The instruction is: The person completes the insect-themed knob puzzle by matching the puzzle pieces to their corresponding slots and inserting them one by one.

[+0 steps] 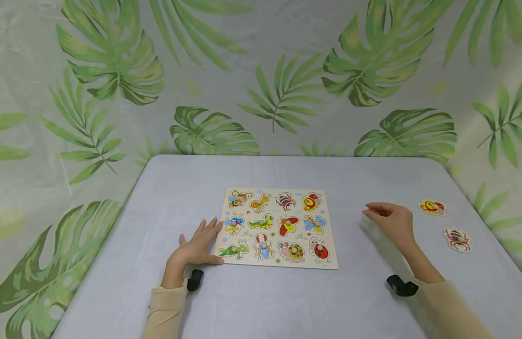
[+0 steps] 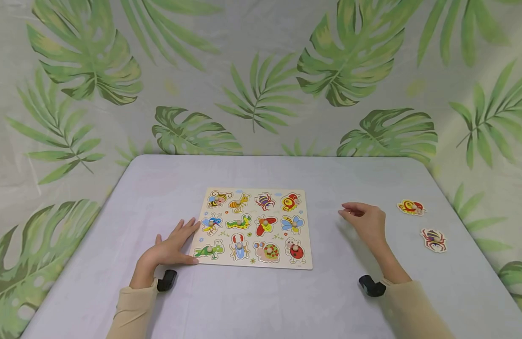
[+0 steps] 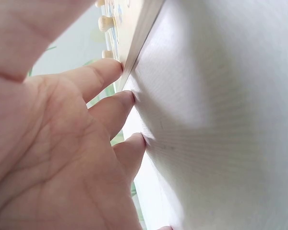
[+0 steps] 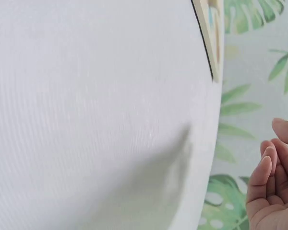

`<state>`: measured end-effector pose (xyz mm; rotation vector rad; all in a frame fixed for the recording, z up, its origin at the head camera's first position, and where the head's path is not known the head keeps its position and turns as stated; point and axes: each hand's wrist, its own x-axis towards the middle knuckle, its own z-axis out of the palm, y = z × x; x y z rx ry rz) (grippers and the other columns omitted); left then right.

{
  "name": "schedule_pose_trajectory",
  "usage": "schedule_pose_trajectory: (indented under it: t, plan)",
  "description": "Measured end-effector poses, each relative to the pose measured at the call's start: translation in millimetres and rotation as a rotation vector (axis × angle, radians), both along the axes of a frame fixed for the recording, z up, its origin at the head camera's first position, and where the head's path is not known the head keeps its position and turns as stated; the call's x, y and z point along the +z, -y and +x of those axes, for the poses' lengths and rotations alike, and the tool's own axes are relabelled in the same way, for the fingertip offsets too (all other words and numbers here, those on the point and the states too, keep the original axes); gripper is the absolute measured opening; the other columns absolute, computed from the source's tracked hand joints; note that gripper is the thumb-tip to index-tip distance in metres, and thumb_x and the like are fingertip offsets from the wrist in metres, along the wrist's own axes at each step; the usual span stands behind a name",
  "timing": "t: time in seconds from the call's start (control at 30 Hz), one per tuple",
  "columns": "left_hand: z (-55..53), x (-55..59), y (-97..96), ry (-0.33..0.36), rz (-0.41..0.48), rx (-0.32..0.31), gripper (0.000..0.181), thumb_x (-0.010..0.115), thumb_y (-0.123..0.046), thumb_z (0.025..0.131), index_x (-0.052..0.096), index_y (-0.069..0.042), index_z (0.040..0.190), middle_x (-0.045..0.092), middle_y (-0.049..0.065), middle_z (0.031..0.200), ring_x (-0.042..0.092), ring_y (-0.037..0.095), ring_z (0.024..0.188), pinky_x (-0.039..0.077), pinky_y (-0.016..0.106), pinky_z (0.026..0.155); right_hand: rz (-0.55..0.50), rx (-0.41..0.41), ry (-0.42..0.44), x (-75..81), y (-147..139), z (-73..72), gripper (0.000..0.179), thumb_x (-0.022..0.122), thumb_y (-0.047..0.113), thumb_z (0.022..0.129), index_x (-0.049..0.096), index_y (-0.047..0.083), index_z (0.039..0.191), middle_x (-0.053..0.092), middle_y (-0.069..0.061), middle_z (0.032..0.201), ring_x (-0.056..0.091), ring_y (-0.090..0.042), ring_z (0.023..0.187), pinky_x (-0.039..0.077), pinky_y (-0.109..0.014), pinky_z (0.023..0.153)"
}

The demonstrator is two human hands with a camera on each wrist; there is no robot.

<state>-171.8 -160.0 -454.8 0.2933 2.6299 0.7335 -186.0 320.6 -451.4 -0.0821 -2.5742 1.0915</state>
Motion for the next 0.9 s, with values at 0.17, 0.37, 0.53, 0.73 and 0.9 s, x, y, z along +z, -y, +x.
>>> schedule_pose_trajectory:
  t: [0.17,0.37,0.53,0.73,0.9]
  plan:
    - [-0.6,0.6,0.5,0.001,0.004,-0.002,0.099,0.081,-0.030,0.070,0.024,-0.014,0.149,0.011,0.009,0.160,-0.002,0.036,0.148,-0.008,0.079,0.100,-0.020,-0.044,-0.019,1.9,-16.4,-4.7,0.030,0.074,0.024,0.079,0.073,0.000,0.097,0.049,0.046,0.063,0.050,0.021,0.059,0.041,-0.006,0.054]
    - [-1.2,-0.4,0.3,0.001,0.014,-0.006,0.098,0.081,-0.030,0.070,0.025,-0.013,0.149,0.011,0.009,0.160,-0.001,0.036,0.148,-0.008,0.079,0.100,-0.025,-0.141,-0.020,-3.0,-34.1,-9.3,0.031,0.074,0.024,0.079,0.073,0.000,0.099,0.047,0.047,0.061,0.047,0.023,0.057,0.038,-0.006,0.051]
    - [-1.2,0.1,0.1,-0.004,0.013,-0.008,0.098,0.080,-0.030,0.070,0.025,-0.014,0.149,0.012,0.009,0.160,-0.001,0.037,0.148,-0.008,0.079,0.100,-0.073,-0.216,-0.011,-6.5,-48.8,-12.8,0.034,0.075,0.025,0.079,0.072,0.000,0.101,0.046,0.047,0.060,0.047,0.023,0.057,0.037,-0.005,0.053]
    - [0.8,2.1,0.0,-0.004,0.022,-0.006,0.098,0.081,-0.029,0.069,0.026,-0.012,0.149,0.012,0.011,0.160,-0.001,0.038,0.147,-0.008,0.080,0.099,-0.127,-0.304,0.001,-8.9,-65.4,-15.6,0.035,0.075,0.021,0.078,0.071,-0.002,0.103,0.047,0.045,0.056,0.047,0.024,0.055,0.036,-0.003,0.055]
    - [1.3,1.6,0.0,-0.001,0.021,-0.003,0.098,0.081,-0.029,0.069,0.026,-0.012,0.149,0.012,0.010,0.160,-0.001,0.037,0.148,-0.008,0.080,0.099,-0.145,-0.337,0.009,-11.1,-76.1,-16.1,0.037,0.075,0.020,0.077,0.070,-0.004,0.104,0.047,0.045,0.054,0.046,0.024,0.054,0.036,-0.003,0.055]
